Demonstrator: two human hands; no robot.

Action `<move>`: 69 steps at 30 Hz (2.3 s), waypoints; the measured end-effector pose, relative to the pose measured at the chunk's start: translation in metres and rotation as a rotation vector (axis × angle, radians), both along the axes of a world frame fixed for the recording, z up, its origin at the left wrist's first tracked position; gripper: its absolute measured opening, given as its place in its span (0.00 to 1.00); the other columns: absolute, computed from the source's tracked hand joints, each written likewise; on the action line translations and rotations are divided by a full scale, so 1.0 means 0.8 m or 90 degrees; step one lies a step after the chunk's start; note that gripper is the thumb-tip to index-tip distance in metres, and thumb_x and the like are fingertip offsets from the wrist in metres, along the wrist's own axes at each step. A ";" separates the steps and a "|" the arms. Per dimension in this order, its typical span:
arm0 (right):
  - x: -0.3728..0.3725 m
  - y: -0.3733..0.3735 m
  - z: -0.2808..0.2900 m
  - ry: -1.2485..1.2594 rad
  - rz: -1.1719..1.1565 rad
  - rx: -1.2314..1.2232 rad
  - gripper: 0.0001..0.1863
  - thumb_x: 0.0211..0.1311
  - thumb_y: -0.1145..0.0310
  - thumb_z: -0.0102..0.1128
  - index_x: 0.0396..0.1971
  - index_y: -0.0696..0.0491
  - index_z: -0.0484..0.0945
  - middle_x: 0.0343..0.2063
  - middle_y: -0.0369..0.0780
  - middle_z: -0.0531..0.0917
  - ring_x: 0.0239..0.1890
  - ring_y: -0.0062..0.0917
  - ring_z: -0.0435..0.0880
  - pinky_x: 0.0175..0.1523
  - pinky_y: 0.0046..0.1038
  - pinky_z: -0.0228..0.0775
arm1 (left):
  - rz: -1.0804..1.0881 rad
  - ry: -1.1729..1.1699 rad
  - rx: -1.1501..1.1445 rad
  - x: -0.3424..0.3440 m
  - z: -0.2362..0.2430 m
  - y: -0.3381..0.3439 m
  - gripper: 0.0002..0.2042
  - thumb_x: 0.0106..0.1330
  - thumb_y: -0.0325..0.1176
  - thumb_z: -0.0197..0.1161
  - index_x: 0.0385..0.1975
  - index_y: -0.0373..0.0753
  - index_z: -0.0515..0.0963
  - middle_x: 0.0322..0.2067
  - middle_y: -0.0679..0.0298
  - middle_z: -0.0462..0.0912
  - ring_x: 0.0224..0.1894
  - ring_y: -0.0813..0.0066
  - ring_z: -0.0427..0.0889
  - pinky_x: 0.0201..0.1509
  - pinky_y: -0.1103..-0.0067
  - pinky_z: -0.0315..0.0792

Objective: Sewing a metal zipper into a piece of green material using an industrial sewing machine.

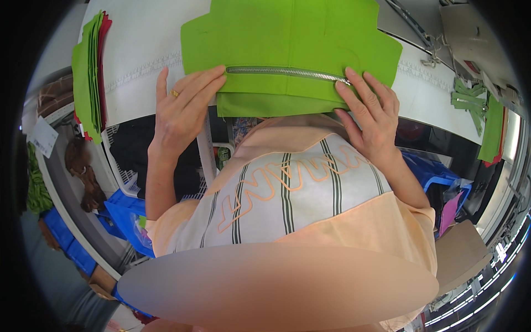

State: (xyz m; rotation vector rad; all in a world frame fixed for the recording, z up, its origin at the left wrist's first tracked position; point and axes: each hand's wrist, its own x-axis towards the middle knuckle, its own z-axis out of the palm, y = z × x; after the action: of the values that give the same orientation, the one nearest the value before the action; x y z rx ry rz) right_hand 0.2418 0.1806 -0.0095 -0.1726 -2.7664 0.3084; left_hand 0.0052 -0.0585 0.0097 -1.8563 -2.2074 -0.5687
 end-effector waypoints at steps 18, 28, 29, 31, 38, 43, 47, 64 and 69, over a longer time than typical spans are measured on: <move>-0.045 0.079 0.034 0.016 -0.042 0.212 0.20 0.50 0.79 0.60 0.44 0.47 0.82 0.48 0.36 0.81 0.51 0.34 0.76 0.53 0.31 0.69 | -0.026 -0.030 0.095 0.065 -0.022 0.022 0.11 0.53 0.29 0.63 0.37 0.39 0.83 0.43 0.69 0.81 0.45 0.74 0.79 0.66 0.57 0.52; -0.041 0.087 0.017 0.082 -0.012 0.067 0.19 0.51 0.82 0.60 0.45 0.53 0.81 0.47 0.47 0.80 0.48 0.45 0.78 0.52 0.37 0.72 | -0.043 -0.088 0.135 0.065 -0.036 0.029 0.11 0.53 0.27 0.62 0.37 0.40 0.84 0.40 0.70 0.81 0.42 0.76 0.80 0.68 0.59 0.49; -0.042 0.088 0.017 0.082 -0.015 0.052 0.19 0.51 0.82 0.59 0.45 0.53 0.81 0.47 0.47 0.80 0.48 0.45 0.78 0.52 0.37 0.72 | -0.048 -0.083 0.129 0.064 -0.036 0.030 0.11 0.53 0.27 0.62 0.37 0.40 0.84 0.40 0.70 0.81 0.42 0.76 0.80 0.68 0.59 0.49; -0.043 0.089 0.016 0.081 -0.018 0.036 0.19 0.52 0.82 0.59 0.45 0.53 0.81 0.47 0.48 0.80 0.48 0.45 0.78 0.52 0.37 0.72 | -0.058 -0.087 0.149 0.062 -0.036 0.031 0.11 0.52 0.27 0.62 0.36 0.41 0.84 0.39 0.70 0.81 0.41 0.77 0.80 0.68 0.60 0.49; -0.042 0.090 0.015 0.081 -0.012 0.029 0.19 0.52 0.82 0.59 0.46 0.53 0.81 0.47 0.48 0.80 0.49 0.44 0.78 0.53 0.37 0.72 | -0.084 -0.077 0.147 0.056 -0.035 0.032 0.12 0.50 0.27 0.63 0.36 0.39 0.83 0.39 0.70 0.81 0.41 0.77 0.80 0.67 0.61 0.52; -0.043 0.090 0.016 0.079 -0.012 0.024 0.18 0.53 0.82 0.59 0.45 0.54 0.81 0.47 0.47 0.80 0.48 0.44 0.78 0.52 0.37 0.72 | -0.084 -0.084 0.153 0.054 -0.032 0.033 0.11 0.50 0.27 0.63 0.34 0.40 0.83 0.38 0.71 0.82 0.40 0.78 0.80 0.66 0.62 0.54; -0.043 0.090 0.016 0.087 -0.010 0.026 0.17 0.53 0.82 0.60 0.45 0.55 0.81 0.47 0.47 0.81 0.47 0.43 0.79 0.52 0.36 0.72 | -0.086 -0.091 0.145 0.052 -0.031 0.032 0.10 0.50 0.26 0.63 0.33 0.40 0.83 0.38 0.71 0.82 0.40 0.78 0.81 0.67 0.63 0.53; -0.038 0.089 0.015 0.091 -0.047 0.011 0.12 0.52 0.79 0.63 0.39 0.56 0.82 0.43 0.44 0.83 0.45 0.38 0.81 0.50 0.32 0.73 | -0.078 -0.140 0.110 0.052 -0.023 0.035 0.15 0.48 0.19 0.59 0.35 0.40 0.83 0.40 0.69 0.83 0.41 0.73 0.81 0.68 0.64 0.55; -0.034 0.098 0.007 0.100 -0.023 -0.008 0.13 0.53 0.77 0.62 0.41 0.53 0.81 0.47 0.40 0.81 0.50 0.36 0.79 0.53 0.31 0.72 | -0.075 -0.133 0.107 0.055 -0.025 0.034 0.15 0.49 0.20 0.58 0.36 0.40 0.83 0.40 0.70 0.83 0.42 0.72 0.80 0.69 0.63 0.55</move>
State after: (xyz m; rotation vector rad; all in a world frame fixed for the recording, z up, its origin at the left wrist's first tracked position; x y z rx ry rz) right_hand 0.2146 0.2593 -0.0042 -0.1921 -2.6036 0.3154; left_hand 0.0489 -0.0315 -0.0106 -1.9247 -2.1030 -0.9795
